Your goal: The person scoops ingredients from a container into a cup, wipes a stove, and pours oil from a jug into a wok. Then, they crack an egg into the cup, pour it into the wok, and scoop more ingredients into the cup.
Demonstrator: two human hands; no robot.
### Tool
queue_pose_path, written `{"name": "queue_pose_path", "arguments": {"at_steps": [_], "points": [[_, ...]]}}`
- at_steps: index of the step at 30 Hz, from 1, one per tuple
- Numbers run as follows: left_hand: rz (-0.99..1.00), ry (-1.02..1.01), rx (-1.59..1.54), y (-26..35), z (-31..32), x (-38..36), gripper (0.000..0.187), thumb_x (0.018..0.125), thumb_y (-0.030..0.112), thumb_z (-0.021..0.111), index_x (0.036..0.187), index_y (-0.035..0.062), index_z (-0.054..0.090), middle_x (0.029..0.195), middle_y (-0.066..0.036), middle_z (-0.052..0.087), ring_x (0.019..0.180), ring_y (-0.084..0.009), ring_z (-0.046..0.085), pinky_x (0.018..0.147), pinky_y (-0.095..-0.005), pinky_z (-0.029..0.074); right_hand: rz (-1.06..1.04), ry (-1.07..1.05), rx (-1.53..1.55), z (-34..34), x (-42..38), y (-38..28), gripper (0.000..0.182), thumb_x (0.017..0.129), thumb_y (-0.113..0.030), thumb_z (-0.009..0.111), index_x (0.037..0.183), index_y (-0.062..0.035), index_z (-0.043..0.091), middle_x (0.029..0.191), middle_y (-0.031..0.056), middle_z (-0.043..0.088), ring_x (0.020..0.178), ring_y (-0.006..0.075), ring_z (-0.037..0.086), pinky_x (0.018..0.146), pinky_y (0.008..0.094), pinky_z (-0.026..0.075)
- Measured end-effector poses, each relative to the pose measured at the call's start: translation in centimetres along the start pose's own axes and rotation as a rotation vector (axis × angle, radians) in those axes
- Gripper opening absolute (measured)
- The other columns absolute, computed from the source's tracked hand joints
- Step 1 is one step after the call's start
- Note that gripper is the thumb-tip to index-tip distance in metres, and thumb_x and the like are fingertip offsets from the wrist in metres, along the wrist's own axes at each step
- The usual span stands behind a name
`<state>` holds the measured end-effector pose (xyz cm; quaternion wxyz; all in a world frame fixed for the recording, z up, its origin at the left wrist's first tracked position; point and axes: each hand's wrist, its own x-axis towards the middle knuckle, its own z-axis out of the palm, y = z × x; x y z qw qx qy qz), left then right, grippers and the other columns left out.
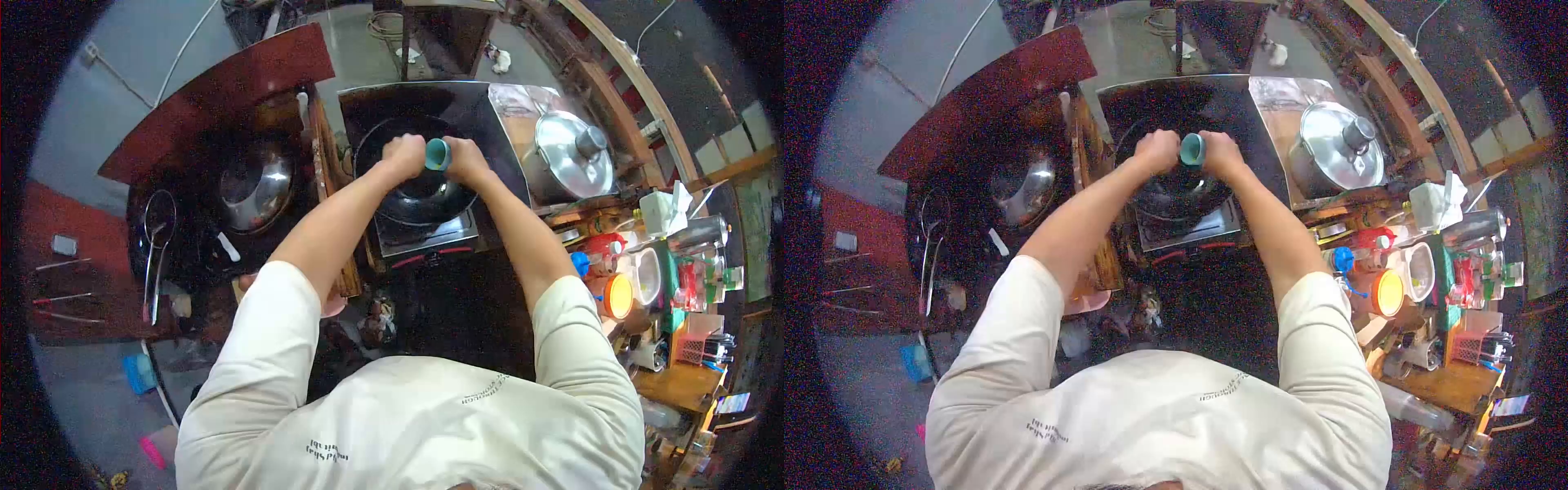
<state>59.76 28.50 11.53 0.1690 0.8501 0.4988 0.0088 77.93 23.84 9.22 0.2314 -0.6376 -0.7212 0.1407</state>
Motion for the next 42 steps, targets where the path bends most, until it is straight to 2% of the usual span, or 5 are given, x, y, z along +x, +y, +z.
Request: {"name": "queue_pose_path", "arguments": {"at_steps": [13, 20, 24, 32, 42], "points": [[0.013, 0.177, -0.222, -4.3, 2.4, -0.7, 0.026, 0.085, 0.015, 0.058, 0.101, 0.0055, 0.076, 0.11, -0.022, 0.071, 0.101, -0.0424, 0.069, 0.093, -0.0476, 0.054, -0.101, -0.07, -0.494, 0.4, 2.4, -0.4, 0.022, 0.085, -0.018, 0.063, 0.107, -0.0138, 0.069, 0.099, 0.0103, 0.068, 0.103, 0.0304, 0.065, 0.086, 0.0429, 0.055], [-0.107, 0.266, -0.599, -4.5, 1.0, -1.9, 0.022, 0.092, 0.016, 0.063, 0.106, 0.0068, 0.077, 0.089, -0.013, 0.074, 0.085, -0.0189, 0.07, 0.08, -0.0344, 0.054, -0.286, -0.054, -0.643, -4.0, 3.3, -3.3, 0.019, 0.085, -0.015, 0.065, 0.103, -0.0137, 0.07, 0.102, 0.0099, 0.07, 0.105, 0.0302, 0.066, 0.091, 0.041, 0.054], [-0.068, 0.214, -0.917, -2.9, 1.4, -1.2, 0.019, 0.089, 0.016, 0.067, 0.103, 0.0115, 0.079, 0.101, -0.015, 0.075, 0.094, -0.0307, 0.073, 0.085, -0.039, 0.056, -0.259, -0.136, -0.665, -6.0, 3.4, -5.5, 0.042, 0.081, -0.009, 0.066, 0.123, -0.0135, 0.068, 0.109, 0.0113, 0.067, 0.112, 0.0317, 0.061, 0.098, 0.0412, 0.05], [-0.328, 0.111, -0.741, -3.4, 2.1, -3.2, 0.02, 0.091, 0.021, 0.072, 0.105, 0.0071, 0.078, 0.09, -0.007, 0.076, 0.076, -0.0137, 0.069, 0.072, -0.0321, 0.054, -0.397, -0.036, -0.635, -5.7, 3.6, -5.4, 0.049, 0.077, -0.005, 0.068, 0.125, -0.0155, 0.066, 0.109, 0.0097, 0.067, 0.112, 0.0321, 0.06, 0.098, 0.0419, 0.05], [-0.32, 0.122, -0.561, -4.5, 5.6, -0.7, 0.022, 0.088, 0.025, 0.068, 0.103, 0.0123, 0.079, 0.095, -0.011, 0.075, 0.085, -0.0247, 0.069, 0.077, -0.0366, 0.055, -0.45, -0.051, -0.652, -5.9, 3.4, -5.6, 0.022, 0.083, -0.014, 0.065, 0.104, -0.0177, 0.07, 0.103, 0.0066, 0.069, 0.108, 0.0287, 0.062, 0.097, 0.04, 0.05]]}}
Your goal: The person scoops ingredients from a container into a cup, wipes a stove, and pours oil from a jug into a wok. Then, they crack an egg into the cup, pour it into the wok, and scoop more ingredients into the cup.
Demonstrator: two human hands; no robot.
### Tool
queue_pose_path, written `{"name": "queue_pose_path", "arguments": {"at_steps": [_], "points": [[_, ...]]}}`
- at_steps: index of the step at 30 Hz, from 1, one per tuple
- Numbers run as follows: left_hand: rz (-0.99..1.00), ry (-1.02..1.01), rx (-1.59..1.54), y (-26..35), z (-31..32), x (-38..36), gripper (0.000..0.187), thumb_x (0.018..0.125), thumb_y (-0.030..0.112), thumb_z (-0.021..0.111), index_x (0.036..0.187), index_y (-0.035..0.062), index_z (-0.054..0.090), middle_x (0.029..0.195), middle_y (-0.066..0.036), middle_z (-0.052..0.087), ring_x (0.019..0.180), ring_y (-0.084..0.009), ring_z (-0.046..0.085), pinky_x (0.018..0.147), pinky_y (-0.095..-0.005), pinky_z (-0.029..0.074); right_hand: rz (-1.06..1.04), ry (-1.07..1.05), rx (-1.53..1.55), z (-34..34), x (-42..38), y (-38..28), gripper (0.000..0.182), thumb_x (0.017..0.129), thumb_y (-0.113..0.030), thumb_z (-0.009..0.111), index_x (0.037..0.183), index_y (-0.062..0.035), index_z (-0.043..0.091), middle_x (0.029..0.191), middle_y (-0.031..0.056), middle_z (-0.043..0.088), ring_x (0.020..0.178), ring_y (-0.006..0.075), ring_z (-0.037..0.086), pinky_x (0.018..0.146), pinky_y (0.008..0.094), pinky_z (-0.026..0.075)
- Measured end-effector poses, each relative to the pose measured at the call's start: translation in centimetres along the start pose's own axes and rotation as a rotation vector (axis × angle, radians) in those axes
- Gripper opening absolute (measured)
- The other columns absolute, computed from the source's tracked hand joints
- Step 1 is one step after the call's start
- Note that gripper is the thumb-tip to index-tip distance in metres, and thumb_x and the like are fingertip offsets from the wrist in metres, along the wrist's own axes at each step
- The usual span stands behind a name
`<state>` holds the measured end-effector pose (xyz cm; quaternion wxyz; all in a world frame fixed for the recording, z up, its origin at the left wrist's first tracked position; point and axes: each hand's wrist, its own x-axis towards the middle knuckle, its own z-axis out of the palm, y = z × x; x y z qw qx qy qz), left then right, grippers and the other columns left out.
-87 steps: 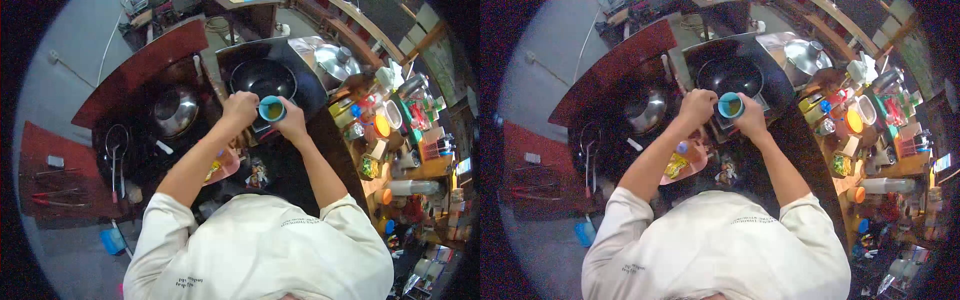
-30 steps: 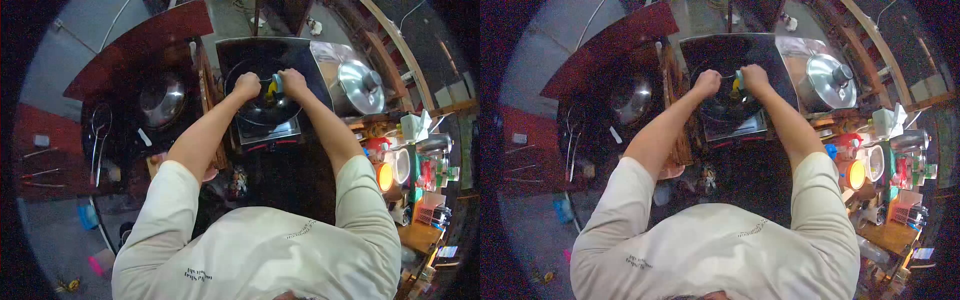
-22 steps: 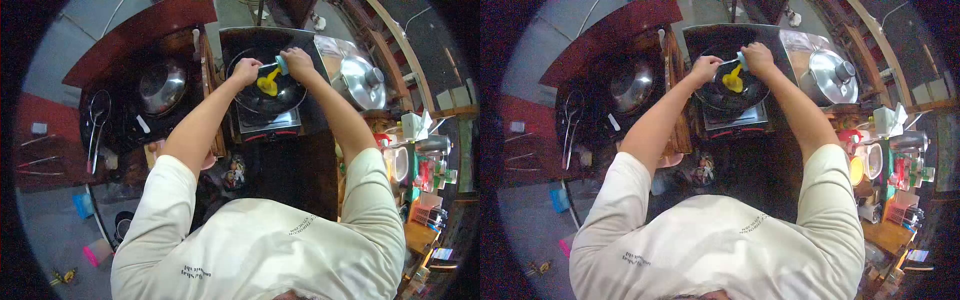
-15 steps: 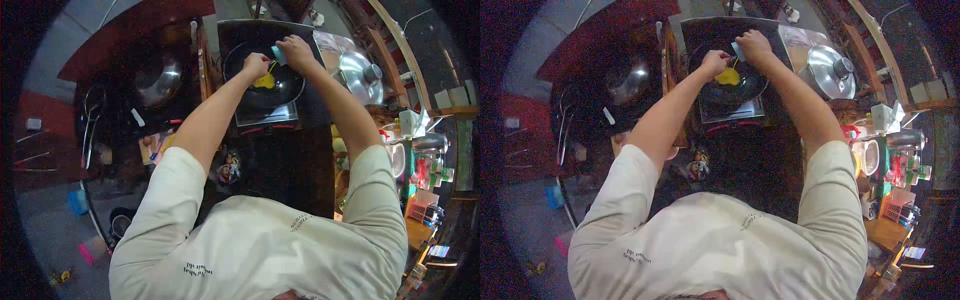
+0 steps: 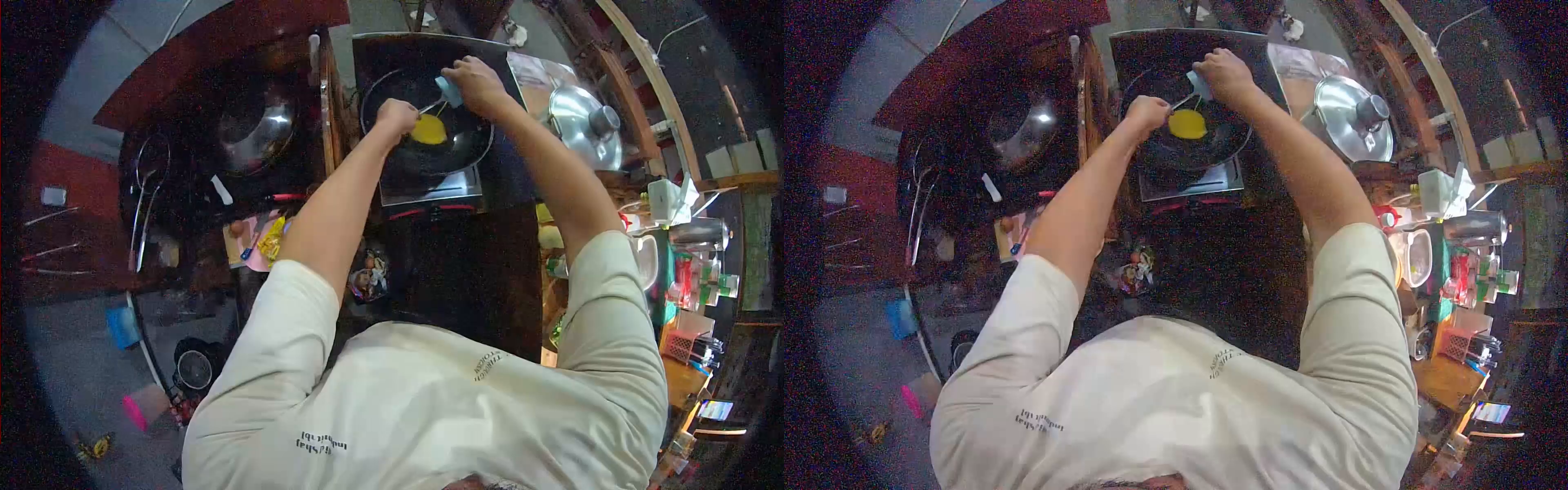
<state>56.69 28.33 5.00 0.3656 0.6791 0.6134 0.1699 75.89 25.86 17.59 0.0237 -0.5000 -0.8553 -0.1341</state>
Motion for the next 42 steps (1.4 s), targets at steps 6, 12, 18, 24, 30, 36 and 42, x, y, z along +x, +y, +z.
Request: {"name": "queue_pose_path", "arguments": {"at_steps": [6, 12, 18, 24, 30, 36, 42], "points": [[0.018, -0.064, 0.184, 2.4, 0.6, -0.1, 0.026, 0.085, 0.024, 0.065, 0.106, 0.0144, 0.079, 0.102, -0.014, 0.076, 0.097, -0.0291, 0.074, 0.083, -0.0384, 0.058, -0.026, -0.05, 0.019, 0.6, 0.6, -0.6, 0.037, 0.08, -0.009, 0.067, 0.116, -0.0152, 0.069, 0.108, 0.0078, 0.067, 0.11, 0.0299, 0.061, 0.099, 0.0399, 0.049], [-0.031, -0.133, 0.034, 0.7, -0.7, -0.8, 0.025, 0.086, 0.026, 0.068, 0.105, 0.0137, 0.079, 0.102, -0.014, 0.076, 0.097, -0.0294, 0.074, 0.08, -0.0376, 0.059, -0.064, 0.016, -0.018, 0.6, -0.2, 0.2, 0.038, 0.077, -0.012, 0.072, 0.115, -0.0157, 0.068, 0.108, 0.0074, 0.068, 0.11, 0.0286, 0.062, 0.099, 0.0387, 0.049], [0.004, -0.134, 0.431, 1.4, 2.4, -0.4, 0.021, 0.08, 0.015, 0.069, 0.095, 0.0019, 0.078, 0.101, -0.021, 0.074, 0.098, -0.0324, 0.074, 0.08, -0.0414, 0.059, -0.111, 0.015, -0.006, 2.1, 0.2, 0.8, 0.036, 0.078, -0.011, 0.069, 0.113, -0.0187, 0.069, 0.101, 0.0067, 0.067, 0.103, 0.0288, 0.062, 0.094, 0.0383, 0.051], [-0.078, 0.09, -0.068, 0.2, 3.0, -1.2, 0.024, 0.087, 0.024, 0.069, 0.103, 0.009, 0.078, 0.091, -0.016, 0.076, 0.086, -0.0275, 0.074, 0.074, -0.0407, 0.057, -0.052, -0.042, 0.07, 3.3, 0.4, 1.3, 0.032, 0.075, -0.008, 0.071, 0.107, -0.0168, 0.07, 0.101, 0.006, 0.065, 0.104, 0.0281, 0.061, 0.091, 0.039, 0.053], [-0.179, 0.114, 0.043, 1.5, 2.0, -3.4, 0.032, 0.085, 0.026, 0.071, 0.101, -0.0023, 0.075, 0.105, -0.025, 0.072, 0.101, -0.037, 0.072, 0.085, -0.0453, 0.057, -0.146, 0.024, 0.056, 1.8, 1.0, 1.4, 0.037, 0.074, -0.008, 0.071, 0.111, -0.0162, 0.07, 0.103, 0.0064, 0.066, 0.105, 0.0286, 0.06, 0.094, 0.039, 0.051], [0.002, 0.198, -0.016, 2.8, 2.7, -2.6, 0.028, 0.086, 0.024, 0.063, 0.094, 0.0001, 0.075, 0.1, -0.025, 0.072, 0.099, -0.0406, 0.07, 0.084, -0.0468, 0.056, -0.121, -0.064, 0.084, 1.4, 1.0, 0.0, 0.047, 0.075, -0.003, 0.067, 0.121, -0.0135, 0.07, 0.109, 0.0087, 0.066, 0.107, 0.0301, 0.059, 0.099, 0.039, 0.049], [-0.126, 0.021, 0.092, -0.5, 2.1, -1.7, 0.03, 0.087, 0.025, 0.068, 0.108, 0.0046, 0.075, 0.117, -0.024, 0.07, 0.114, -0.0352, 0.067, 0.094, -0.0446, 0.054, -0.153, 0.083, 0.083, 2.2, 1.0, 1.4, 0.04, 0.07, -0.009, 0.073, 0.109, -0.015, 0.069, 0.099, 0.0075, 0.066, 0.102, 0.0279, 0.061, 0.093, 0.0375, 0.05]]}}
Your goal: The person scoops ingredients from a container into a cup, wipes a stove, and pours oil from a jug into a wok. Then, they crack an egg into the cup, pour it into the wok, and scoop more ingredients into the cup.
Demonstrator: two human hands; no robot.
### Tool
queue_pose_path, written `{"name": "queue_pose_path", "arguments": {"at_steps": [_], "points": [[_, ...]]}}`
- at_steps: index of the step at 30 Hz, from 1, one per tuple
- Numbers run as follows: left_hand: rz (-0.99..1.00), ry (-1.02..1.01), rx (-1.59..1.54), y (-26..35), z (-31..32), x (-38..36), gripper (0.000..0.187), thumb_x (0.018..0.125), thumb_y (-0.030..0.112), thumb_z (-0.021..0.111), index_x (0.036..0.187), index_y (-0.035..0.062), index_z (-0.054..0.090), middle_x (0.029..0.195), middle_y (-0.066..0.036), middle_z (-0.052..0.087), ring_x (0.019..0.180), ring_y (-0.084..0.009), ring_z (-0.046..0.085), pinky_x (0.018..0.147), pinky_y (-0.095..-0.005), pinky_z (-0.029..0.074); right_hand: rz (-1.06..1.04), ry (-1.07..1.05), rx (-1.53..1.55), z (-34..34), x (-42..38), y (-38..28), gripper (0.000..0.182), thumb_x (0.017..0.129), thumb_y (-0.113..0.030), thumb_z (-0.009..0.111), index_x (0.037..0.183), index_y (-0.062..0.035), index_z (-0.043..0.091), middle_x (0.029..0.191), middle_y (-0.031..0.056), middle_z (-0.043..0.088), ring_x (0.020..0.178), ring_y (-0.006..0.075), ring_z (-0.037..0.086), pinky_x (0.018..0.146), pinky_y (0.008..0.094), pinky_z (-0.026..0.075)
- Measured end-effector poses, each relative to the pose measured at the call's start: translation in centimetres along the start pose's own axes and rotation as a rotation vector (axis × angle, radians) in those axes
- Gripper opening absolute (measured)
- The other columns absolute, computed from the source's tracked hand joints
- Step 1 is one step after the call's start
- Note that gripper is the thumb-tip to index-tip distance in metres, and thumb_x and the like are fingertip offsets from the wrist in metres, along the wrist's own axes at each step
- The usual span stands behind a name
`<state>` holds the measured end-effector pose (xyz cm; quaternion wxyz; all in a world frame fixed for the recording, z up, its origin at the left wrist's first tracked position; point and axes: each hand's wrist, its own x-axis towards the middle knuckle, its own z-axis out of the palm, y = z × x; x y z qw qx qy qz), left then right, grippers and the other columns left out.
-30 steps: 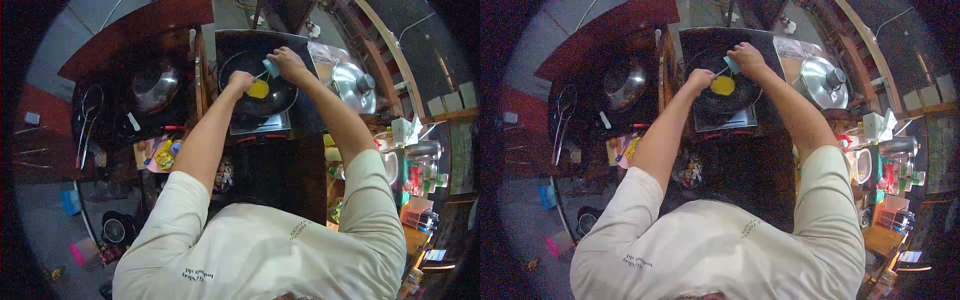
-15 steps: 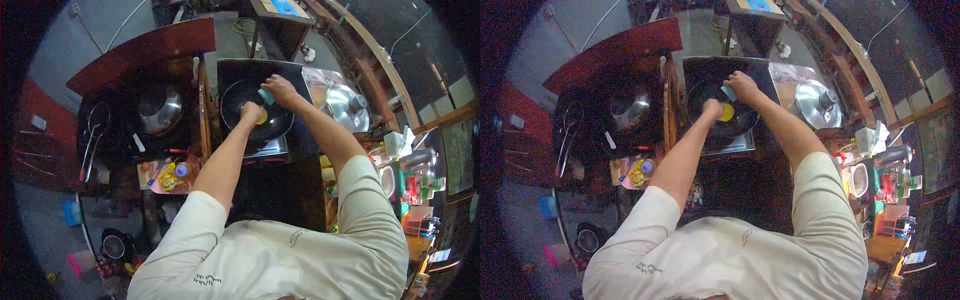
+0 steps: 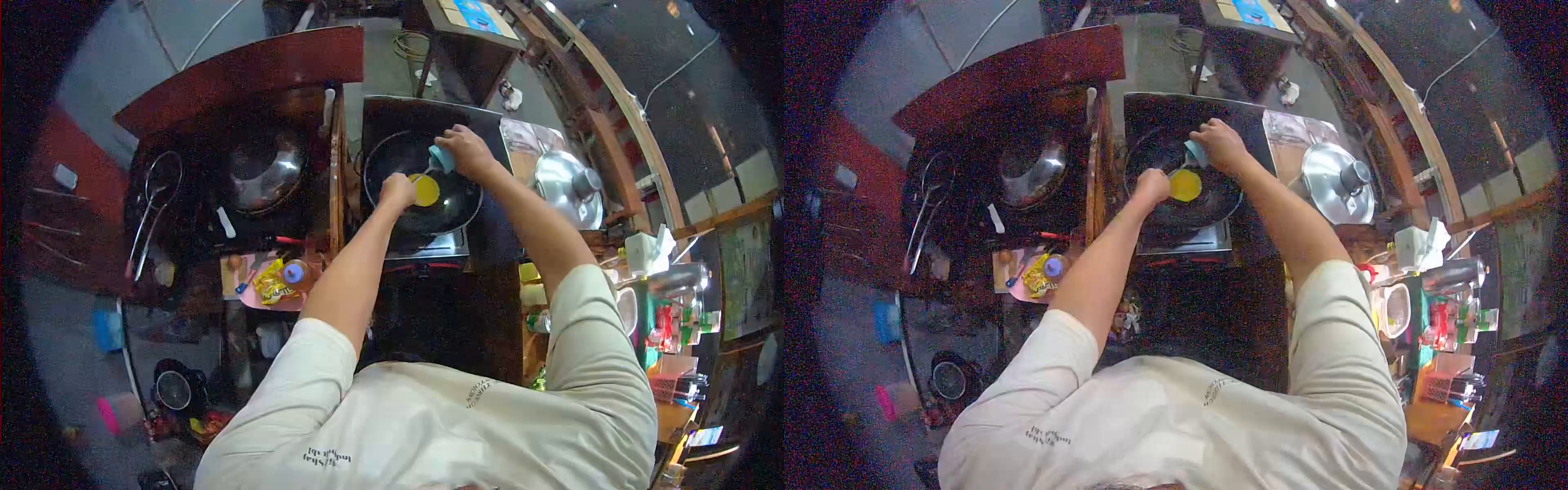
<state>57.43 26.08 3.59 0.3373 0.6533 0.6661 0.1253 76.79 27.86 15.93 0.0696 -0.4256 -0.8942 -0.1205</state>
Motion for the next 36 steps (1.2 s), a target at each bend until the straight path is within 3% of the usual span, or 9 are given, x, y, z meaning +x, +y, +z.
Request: {"name": "queue_pose_path", "arguments": {"at_steps": [4, 8, 14, 18, 23, 25, 27, 31, 36], "points": [[0.129, 0.046, -0.135, 5.6, -3.4, -3.0, 0.031, 0.084, 0.021, 0.071, 0.106, 0.0, 0.074, 0.116, -0.025, 0.07, 0.111, -0.0358, 0.069, 0.092, -0.044, 0.056, -0.032, -0.149, -0.087, -0.7, 1.0, -1.0, 0.043, 0.07, -0.009, 0.073, 0.112, -0.0162, 0.068, 0.101, 0.0066, 0.067, 0.103, 0.0272, 0.062, 0.094, 0.0366, 0.049], [-0.003, 0.085, -0.039, 3.2, -0.5, -0.9, 0.027, 0.084, 0.02, 0.069, 0.102, -0.0007, 0.075, 0.109, -0.025, 0.072, 0.105, -0.0373, 0.07, 0.09, -0.0452, 0.056, 0.009, -0.134, -0.035, -2.5, 1.1, -0.9, 0.047, 0.07, -0.006, 0.072, 0.117, -0.0143, 0.068, 0.104, 0.0075, 0.067, 0.107, 0.0293, 0.061, 0.097, 0.0378, 0.049], [0.109, 0.079, 0.043, 6.4, -3.0, -2.9, 0.03, 0.086, 0.021, 0.063, 0.107, 0.0043, 0.076, 0.11, -0.022, 0.072, 0.105, -0.0373, 0.07, 0.09, -0.0452, 0.056, 0.007, -0.217, -0.004, -1.6, 1.4, -1.2, 0.054, 0.07, -0.002, 0.07, 0.123, -0.011, 0.068, 0.11, 0.0094, 0.067, 0.113, 0.0324, 0.059, 0.1, 0.0399, 0.048], [-0.085, 0.018, -0.027, 3.1, -1.7, -1.0, 0.032, 0.081, 0.016, 0.07, 0.107, -0.0023, 0.074, 0.11, -0.025, 0.072, 0.109, -0.0369, 0.07, 0.092, -0.0454, 0.056, 0.073, -0.214, -0.02, -3.3, 1.2, -1.3, 0.051, 0.072, -0.003, 0.068, 0.122, -0.0117, 0.068, 0.111, 0.0093, 0.067, 0.113, 0.0318, 0.058, 0.1, 0.0393, 0.049], [0.265, 0.064, 0.126, 6.1, -5.0, -3.5, 0.029, 0.083, 0.018, 0.065, 0.105, 0.0011, 0.076, 0.112, -0.025, 0.071, 0.109, -0.0386, 0.069, 0.092, -0.0459, 0.056, 0.015, -0.124, -0.071, -0.1, 0.7, -0.6, 0.039, 0.079, -0.012, 0.07, 0.117, -0.0174, 0.069, 0.106, 0.0067, 0.068, 0.106, 0.029, 0.061, 0.096, 0.0383, 0.051], [0.128, 0.152, -0.059, 5.6, -2.6, -1.7, 0.028, 0.084, 0.019, 0.065, 0.102, 0.0008, 0.076, 0.109, -0.024, 0.072, 0.107, -0.0381, 0.07, 0.092, -0.0444, 0.056, 0.008, -0.169, -0.072, 0.6, 1.1, -0.6, 0.04, 0.079, -0.012, 0.069, 0.118, -0.0174, 0.069, 0.107, 0.0066, 0.068, 0.107, 0.0292, 0.061, 0.096, 0.0385, 0.051], [-0.056, -0.008, -0.077, 5.0, -2.4, -2.1, 0.03, 0.084, 0.02, 0.067, 0.104, -0.0001, 0.075, 0.113, -0.024, 0.071, 0.109, -0.0374, 0.069, 0.092, -0.043, 0.056, 0.005, 0.069, -0.041, 1.2, 0.9, 0.2, 0.039, 0.079, -0.01, 0.069, 0.117, -0.0176, 0.069, 0.106, 0.0058, 0.068, 0.107, 0.0283, 0.061, 0.096, 0.0386, 0.051], [-0.049, -0.054, 0.064, 1.8, -3.7, -2.5, 0.037, 0.082, 0.025, 0.074, 0.109, -0.0004, 0.074, 0.118, -0.024, 0.07, 0.113, -0.0366, 0.068, 0.094, -0.0415, 0.055, 0.074, -0.093, -0.102, 0.0, 0.6, 0.4, 0.037, 0.079, -0.008, 0.068, 0.115, -0.0176, 0.068, 0.103, 0.005, 0.067, 0.106, 0.0283, 0.061, 0.094, 0.0381, 0.052], [-0.105, 0.043, -0.009, 3.2, -8.0, -5.0, 0.044, 0.071, 0.012, 0.086, 0.111, 0.0011, 0.073, 0.121, -0.024, 0.069, 0.114, -0.0367, 0.067, 0.096, -0.0438, 0.055, 0.238, 0.043, -0.148, 0.6, -1.4, 0.0, 0.04, 0.073, -0.007, 0.072, 0.111, -0.0163, 0.067, 0.102, 0.0072, 0.065, 0.103, 0.0271, 0.06, 0.093, 0.0362, 0.05]]}}
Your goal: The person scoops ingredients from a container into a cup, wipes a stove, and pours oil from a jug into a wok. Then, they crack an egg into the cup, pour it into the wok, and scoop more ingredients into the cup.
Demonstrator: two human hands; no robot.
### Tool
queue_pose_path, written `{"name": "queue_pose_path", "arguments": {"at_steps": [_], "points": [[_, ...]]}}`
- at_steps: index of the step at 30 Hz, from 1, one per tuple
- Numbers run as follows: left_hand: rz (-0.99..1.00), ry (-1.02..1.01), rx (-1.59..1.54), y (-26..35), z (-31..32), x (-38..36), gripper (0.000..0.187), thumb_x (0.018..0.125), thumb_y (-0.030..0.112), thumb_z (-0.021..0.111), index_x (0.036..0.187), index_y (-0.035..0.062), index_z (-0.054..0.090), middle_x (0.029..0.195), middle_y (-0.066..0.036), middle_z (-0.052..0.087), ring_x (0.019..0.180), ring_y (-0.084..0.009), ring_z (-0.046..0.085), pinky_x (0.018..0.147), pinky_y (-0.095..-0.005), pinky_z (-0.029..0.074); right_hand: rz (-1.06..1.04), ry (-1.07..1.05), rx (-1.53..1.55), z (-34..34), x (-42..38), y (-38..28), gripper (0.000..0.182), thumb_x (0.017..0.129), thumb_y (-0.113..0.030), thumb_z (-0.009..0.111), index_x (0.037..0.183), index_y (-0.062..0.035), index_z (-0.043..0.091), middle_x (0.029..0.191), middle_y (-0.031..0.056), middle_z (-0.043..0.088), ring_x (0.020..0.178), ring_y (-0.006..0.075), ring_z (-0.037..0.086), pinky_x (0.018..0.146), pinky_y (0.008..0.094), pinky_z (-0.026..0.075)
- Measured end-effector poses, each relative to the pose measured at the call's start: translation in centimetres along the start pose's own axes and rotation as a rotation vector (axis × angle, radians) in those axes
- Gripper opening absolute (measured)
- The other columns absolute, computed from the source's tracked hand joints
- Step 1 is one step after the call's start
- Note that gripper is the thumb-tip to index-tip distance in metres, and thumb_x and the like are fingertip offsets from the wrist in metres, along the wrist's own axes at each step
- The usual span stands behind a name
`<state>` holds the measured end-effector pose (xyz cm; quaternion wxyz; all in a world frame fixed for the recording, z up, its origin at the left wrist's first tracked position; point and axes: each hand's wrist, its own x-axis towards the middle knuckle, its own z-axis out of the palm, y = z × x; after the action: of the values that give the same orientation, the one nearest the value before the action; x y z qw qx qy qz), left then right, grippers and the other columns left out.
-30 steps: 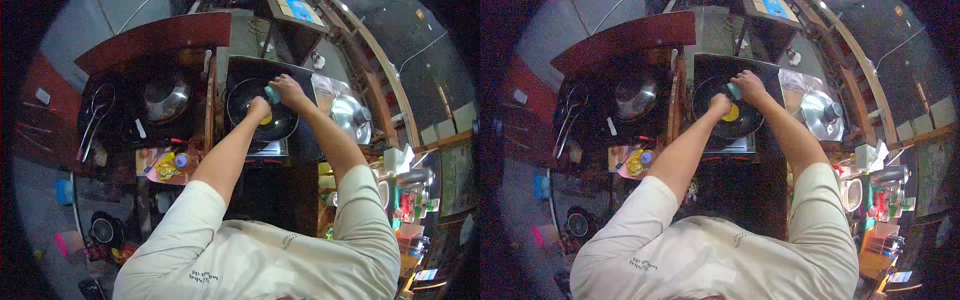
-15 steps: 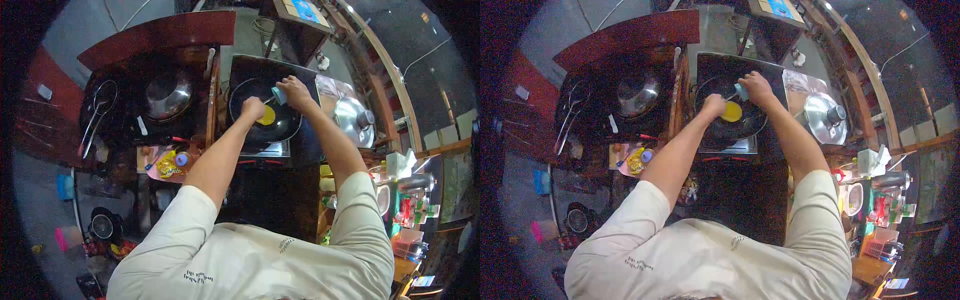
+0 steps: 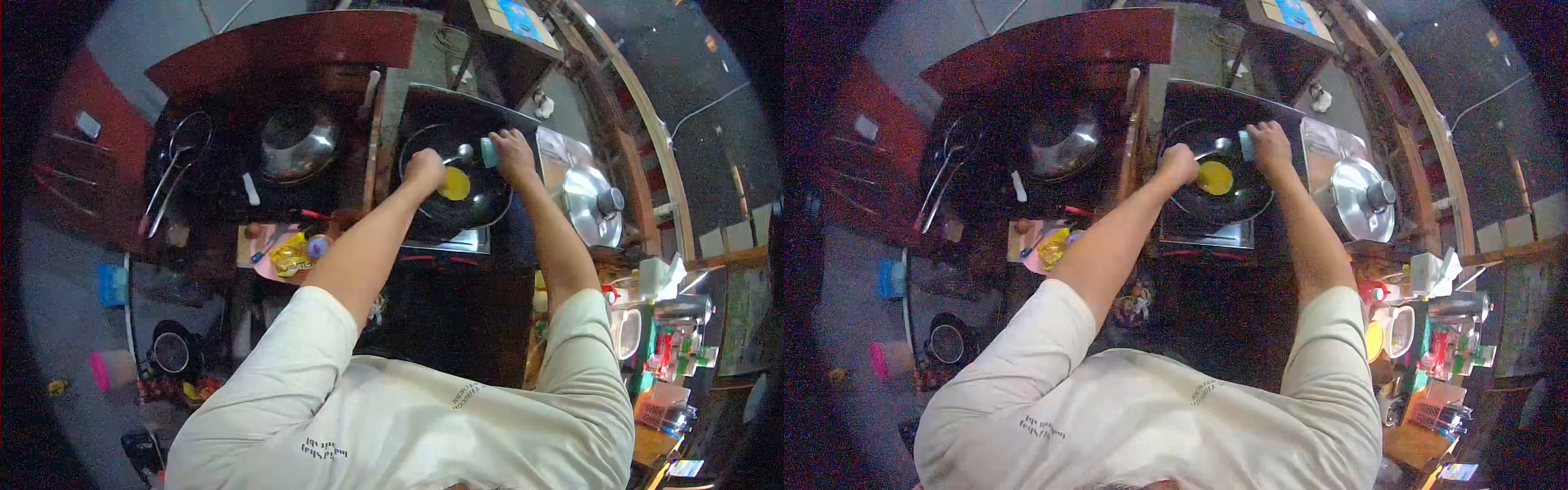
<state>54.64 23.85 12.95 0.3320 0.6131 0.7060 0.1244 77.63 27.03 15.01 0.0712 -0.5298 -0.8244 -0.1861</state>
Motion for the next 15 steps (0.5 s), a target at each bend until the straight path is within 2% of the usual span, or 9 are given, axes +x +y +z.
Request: {"name": "queue_pose_path", "arguments": {"at_steps": [1, 2, 3, 5, 7, 9, 10, 13, 15], "points": [[0.145, 0.136, 0.0, 0.4, -0.4, -0.4, 0.025, 0.08, 0.014, 0.074, 0.102, 0.0018, 0.073, 0.11, -0.023, 0.071, 0.106, -0.0379, 0.069, 0.089, -0.0465, 0.056, 0.066, -0.104, 0.069, -2.7, -0.2, -1.3, 0.049, 0.068, -0.008, 0.076, 0.116, -0.0147, 0.068, 0.104, 0.0094, 0.068, 0.104, 0.0313, 0.062, 0.094, 0.0392, 0.051], [0.287, 0.272, 0.003, 0.8, -0.7, -0.9, 0.017, 0.089, 0.016, 0.062, 0.093, 0.0026, 0.073, 0.098, -0.021, 0.074, 0.098, -0.0391, 0.071, 0.083, -0.0492, 0.057, 0.174, -0.029, 0.276, -2.3, -0.9, -1.4, 0.055, 0.066, -0.007, 0.078, 0.119, -0.0136, 0.068, 0.107, 0.01, 0.07, 0.104, 0.0301, 0.065, 0.095, 0.0387, 0.051], [0.455, 0.374, 0.027, 1.3, -1.7, -1.7, 0.013, 0.086, 0.014, 0.062, 0.086, 0.0043, 0.07, 0.09, -0.021, 0.072, 0.093, -0.04, 0.071, 0.08, -0.0514, 0.055, 0.276, 0.041, 0.488, -2.0, -1.5, -1.7, 0.061, 0.064, -0.007, 0.081, 0.123, -0.0125, 0.068, 0.11, 0.0106, 0.072, 0.104, 0.0289, 0.067, 0.096, 0.0382, 0.052], [0.911, 0.647, 0.127, 1.7, -3.6, -2.9, 0.008, 0.079, 0.016, 0.062, 0.08, 0.0119, 0.069, 0.08, -0.012, 0.068, 0.088, -0.0319, 0.067, 0.082, -0.0447, 0.052, 0.367, 0.037, 0.903, -6.2, -2.0, -5.1, 0.064, 0.066, -0.007, 0.084, 0.128, -0.0089, 0.066, 0.118, 0.0099, 0.073, 0.105, 0.0212, 0.07, 0.095, 0.0353, 0.052], [1.048, 0.612, 0.34, 2.5, -5.9, -4.4, 0.011, 0.081, 0.018, 0.063, 0.086, 0.0122, 0.07, 0.089, -0.007, 0.067, 0.096, -0.0289, 0.064, 0.087, -0.0433, 0.048, 0.43, 0.129, 1.093, -5.3, -2.6, -6.2, 0.063, 0.066, -0.008, 0.087, 0.126, -0.0048, 0.066, 0.118, 0.0072, 0.072, 0.105, 0.0149, 0.067, 0.093, 0.031, 0.052], [1.236, 0.813, 0.236, 2.2, -10.4, -8.1, 0.016, 0.082, 0.018, 0.064, 0.095, 0.0131, 0.07, 0.101, -0.005, 0.066, 0.102, -0.0271, 0.062, 0.092, -0.043, 0.044, 0.603, 0.149, 1.246, -6.4, -3.6, -8.1, 0.06, 0.068, -0.008, 0.086, 0.124, -0.0021, 0.065, 0.115, 0.0056, 0.071, 0.103, 0.0154, 0.067, 0.092, 0.0314, 0.052], [1.272, 0.851, 0.197, 1.4, -13.3, -10.6, 0.02, 0.08, 0.02, 0.067, 0.099, 0.0134, 0.07, 0.106, -0.006, 0.065, 0.103, -0.0266, 0.061, 0.094, -0.0426, 0.042, 0.55, 0.142, 1.064, -10.5, -3.8, -10.6, 0.058, 0.069, -0.005, 0.085, 0.123, -0.0016, 0.064, 0.113, 0.0049, 0.07, 0.1, 0.0152, 0.066, 0.091, 0.0311, 0.052], [1.329, 0.783, -0.013, -5.5, -21.0, -16.1, 0.029, 0.075, 0.018, 0.077, 0.103, 0.0121, 0.069, 0.111, -0.009, 0.066, 0.103, -0.0267, 0.063, 0.094, -0.0421, 0.045, 0.694, 0.234, 1.388, -13.1, -5.7, -15.0, 0.057, 0.07, -0.005, 0.085, 0.122, -0.002, 0.063, 0.112, 0.005, 0.07, 0.098, 0.0154, 0.066, 0.09, 0.0312, 0.052], [1.278, 0.735, -0.258, -14.1, -24.4, -18.2, 0.029, 0.075, 0.009, 0.08, 0.102, 0.0091, 0.069, 0.104, -0.01, 0.069, 0.096, -0.0281, 0.066, 0.088, -0.0417, 0.05, 0.805, 0.177, 1.289, -16.6, -7.0, -19.3, 0.056, 0.071, -0.004, 0.084, 0.123, -0.0018, 0.062, 0.112, 0.0057, 0.07, 0.098, 0.0168, 0.066, 0.09, 0.0321, 0.052]]}}
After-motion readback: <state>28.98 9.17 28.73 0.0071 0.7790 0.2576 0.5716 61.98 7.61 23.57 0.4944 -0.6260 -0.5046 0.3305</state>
